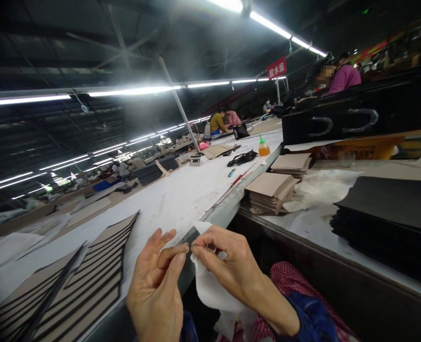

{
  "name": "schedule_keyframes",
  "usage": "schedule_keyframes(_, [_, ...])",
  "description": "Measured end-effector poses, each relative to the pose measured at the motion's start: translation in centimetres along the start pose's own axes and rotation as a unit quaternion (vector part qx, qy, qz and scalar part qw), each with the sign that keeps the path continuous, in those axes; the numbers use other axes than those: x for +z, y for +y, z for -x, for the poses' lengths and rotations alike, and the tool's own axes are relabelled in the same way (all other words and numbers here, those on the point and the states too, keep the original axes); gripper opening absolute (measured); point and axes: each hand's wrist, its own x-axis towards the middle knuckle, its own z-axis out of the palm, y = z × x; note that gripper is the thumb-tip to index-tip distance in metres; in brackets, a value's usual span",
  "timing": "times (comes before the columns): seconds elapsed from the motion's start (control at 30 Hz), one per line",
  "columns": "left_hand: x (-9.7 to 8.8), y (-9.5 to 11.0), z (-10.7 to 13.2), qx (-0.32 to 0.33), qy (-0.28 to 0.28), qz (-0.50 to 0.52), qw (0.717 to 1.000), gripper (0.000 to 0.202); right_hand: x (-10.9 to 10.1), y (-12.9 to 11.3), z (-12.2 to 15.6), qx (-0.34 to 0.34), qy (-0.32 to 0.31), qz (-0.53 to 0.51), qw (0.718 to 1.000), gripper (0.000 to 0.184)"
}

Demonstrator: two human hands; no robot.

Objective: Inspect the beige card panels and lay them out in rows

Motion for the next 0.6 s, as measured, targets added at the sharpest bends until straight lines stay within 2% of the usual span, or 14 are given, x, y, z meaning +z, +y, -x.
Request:
schedule_keyframes(0.13, [0.7, 0.05, 0.51, 0.122, 0.001, -0.086, 0.989, 0.047, -0.04, -0.05, 0.02, -0.038, 0.007, 0.02, 0.999, 0.01])
schedule_keyframes(0.3, [1.03, -0.24, 0.85, 0.261, -0.006, -0.186, 0.947, 0.056, -0.02, -0.06, 0.14, -0.037, 0.013, 0.03, 0.999, 0.011])
schedule_keyframes(0.47, [0.83, -0.09, 0.84, 0.345, -0.034, -0.29, 0.892, 0.06, -0.37, -0.59, 0.25, -0.011, -0.006, 0.061, 0.998, 0.013])
schedule_keyframes(0.6, [0.67, -0.26, 0.95, 0.369, -0.045, -0.347, 0.861, 0.059, -0.64, -0.9, 0.1, 0.023, -0.015, 0.105, 0.994, 0.014])
